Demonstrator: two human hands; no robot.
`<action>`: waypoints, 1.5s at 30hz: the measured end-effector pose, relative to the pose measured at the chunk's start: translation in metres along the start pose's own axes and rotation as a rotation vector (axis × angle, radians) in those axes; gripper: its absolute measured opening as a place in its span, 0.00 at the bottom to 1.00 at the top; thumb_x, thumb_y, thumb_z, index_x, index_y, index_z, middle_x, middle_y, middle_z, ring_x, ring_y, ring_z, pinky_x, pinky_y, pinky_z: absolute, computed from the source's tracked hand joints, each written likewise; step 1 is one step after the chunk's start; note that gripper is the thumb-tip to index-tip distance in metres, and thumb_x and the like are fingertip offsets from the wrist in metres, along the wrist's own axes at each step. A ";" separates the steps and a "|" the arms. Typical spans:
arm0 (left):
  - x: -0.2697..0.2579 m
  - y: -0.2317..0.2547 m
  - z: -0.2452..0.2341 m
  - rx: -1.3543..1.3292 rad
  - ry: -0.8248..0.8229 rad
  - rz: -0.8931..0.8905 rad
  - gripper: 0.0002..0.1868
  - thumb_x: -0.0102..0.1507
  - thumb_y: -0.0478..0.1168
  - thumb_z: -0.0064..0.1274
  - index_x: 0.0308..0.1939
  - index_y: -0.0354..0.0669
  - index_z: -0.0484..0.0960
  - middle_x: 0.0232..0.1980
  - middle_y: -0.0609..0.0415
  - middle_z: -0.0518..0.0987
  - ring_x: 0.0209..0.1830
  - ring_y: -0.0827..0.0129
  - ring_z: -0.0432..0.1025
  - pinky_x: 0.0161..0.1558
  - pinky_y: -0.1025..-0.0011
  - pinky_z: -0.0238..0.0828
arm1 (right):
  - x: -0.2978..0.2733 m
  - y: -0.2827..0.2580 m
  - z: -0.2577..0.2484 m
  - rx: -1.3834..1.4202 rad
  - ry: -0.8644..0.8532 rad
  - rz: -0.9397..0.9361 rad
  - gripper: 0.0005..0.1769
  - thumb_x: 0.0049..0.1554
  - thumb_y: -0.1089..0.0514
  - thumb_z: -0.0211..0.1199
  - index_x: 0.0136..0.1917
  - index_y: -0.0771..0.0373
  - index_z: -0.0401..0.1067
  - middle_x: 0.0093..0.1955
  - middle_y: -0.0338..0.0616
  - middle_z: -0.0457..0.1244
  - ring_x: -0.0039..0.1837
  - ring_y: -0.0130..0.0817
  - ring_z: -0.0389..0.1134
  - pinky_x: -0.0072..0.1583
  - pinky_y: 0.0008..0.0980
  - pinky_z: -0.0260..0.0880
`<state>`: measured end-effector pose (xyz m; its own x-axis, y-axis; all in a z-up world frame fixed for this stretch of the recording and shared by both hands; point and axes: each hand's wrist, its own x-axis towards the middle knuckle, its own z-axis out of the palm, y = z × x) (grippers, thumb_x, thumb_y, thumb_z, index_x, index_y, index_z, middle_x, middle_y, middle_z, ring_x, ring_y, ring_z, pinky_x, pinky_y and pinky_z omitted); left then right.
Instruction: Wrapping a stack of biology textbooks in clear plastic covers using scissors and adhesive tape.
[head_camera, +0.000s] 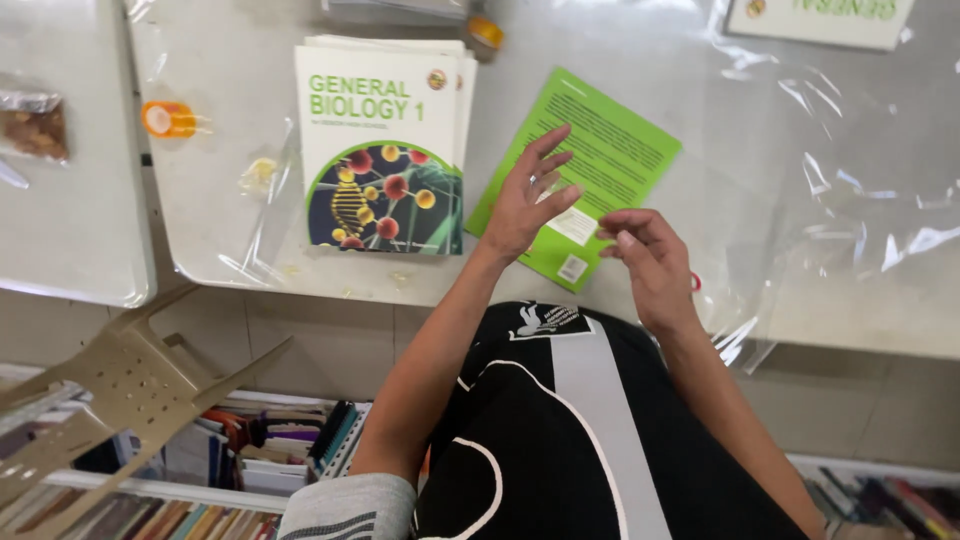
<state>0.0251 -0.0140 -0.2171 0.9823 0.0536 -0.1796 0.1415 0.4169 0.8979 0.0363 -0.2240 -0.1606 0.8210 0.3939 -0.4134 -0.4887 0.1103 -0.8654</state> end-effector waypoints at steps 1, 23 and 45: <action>-0.005 -0.001 0.004 -0.001 -0.020 -0.014 0.43 0.63 0.42 0.61 0.79 0.41 0.58 0.80 0.49 0.59 0.79 0.55 0.58 0.77 0.56 0.54 | -0.002 0.015 -0.015 0.007 0.023 -0.001 0.13 0.62 0.63 0.56 0.60 0.64 0.69 0.57 0.40 0.66 0.58 0.25 0.68 0.58 0.26 0.71; -0.087 -0.027 0.013 -0.390 -0.122 -0.275 0.49 0.63 0.63 0.60 0.79 0.43 0.57 0.81 0.45 0.59 0.73 0.55 0.63 0.73 0.54 0.62 | -0.061 0.077 -0.109 -1.460 0.315 -0.374 0.30 0.53 0.52 0.73 0.65 0.67 0.71 0.62 0.54 0.61 0.64 0.55 0.60 0.63 0.52 0.61; -0.075 -0.007 -0.017 -0.127 0.174 -0.253 0.41 0.68 0.59 0.54 0.77 0.40 0.61 0.77 0.49 0.63 0.69 0.55 0.63 0.67 0.55 0.64 | -0.129 0.083 -0.319 -1.521 1.002 -0.420 0.25 0.51 0.66 0.68 0.61 0.70 0.67 0.63 0.62 0.60 0.65 0.51 0.60 0.64 0.48 0.61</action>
<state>-0.0520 -0.0057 -0.2167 0.8806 0.0833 -0.4665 0.3512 0.5461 0.7605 -0.0159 -0.5570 -0.2699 0.9243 -0.1156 0.3637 -0.0491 -0.9812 -0.1869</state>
